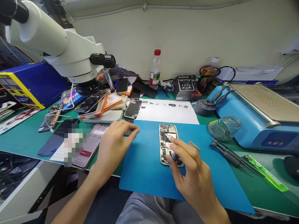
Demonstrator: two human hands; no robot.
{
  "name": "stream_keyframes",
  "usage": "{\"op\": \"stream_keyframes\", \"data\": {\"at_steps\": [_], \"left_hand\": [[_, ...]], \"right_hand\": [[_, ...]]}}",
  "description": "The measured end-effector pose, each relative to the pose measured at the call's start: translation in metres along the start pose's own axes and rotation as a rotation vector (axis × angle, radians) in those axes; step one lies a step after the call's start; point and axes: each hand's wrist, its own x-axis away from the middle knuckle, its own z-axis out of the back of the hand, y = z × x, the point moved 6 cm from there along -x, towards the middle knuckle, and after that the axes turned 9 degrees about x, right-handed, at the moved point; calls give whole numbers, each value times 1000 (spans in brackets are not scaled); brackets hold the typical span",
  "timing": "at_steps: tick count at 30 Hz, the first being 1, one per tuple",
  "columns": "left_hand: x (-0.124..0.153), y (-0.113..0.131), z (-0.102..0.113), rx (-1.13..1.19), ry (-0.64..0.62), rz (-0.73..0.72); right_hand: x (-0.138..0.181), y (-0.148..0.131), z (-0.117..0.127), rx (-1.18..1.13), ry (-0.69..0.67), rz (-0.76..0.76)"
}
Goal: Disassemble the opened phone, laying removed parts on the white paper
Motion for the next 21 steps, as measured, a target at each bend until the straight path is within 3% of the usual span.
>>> {"op": "stream_keyframes", "data": {"at_steps": [3,7,21], "left_hand": [[-26,-18,2,-168,-4,43],[-41,-30,-16,-266,-94,27],[-50,-23,-45,-486,-243,-44]], "right_hand": [[1,1,-1,-18,-18,-23],[1,3,0,-12,-1,-44],[1,4,-1,-53,-4,-65]]}}
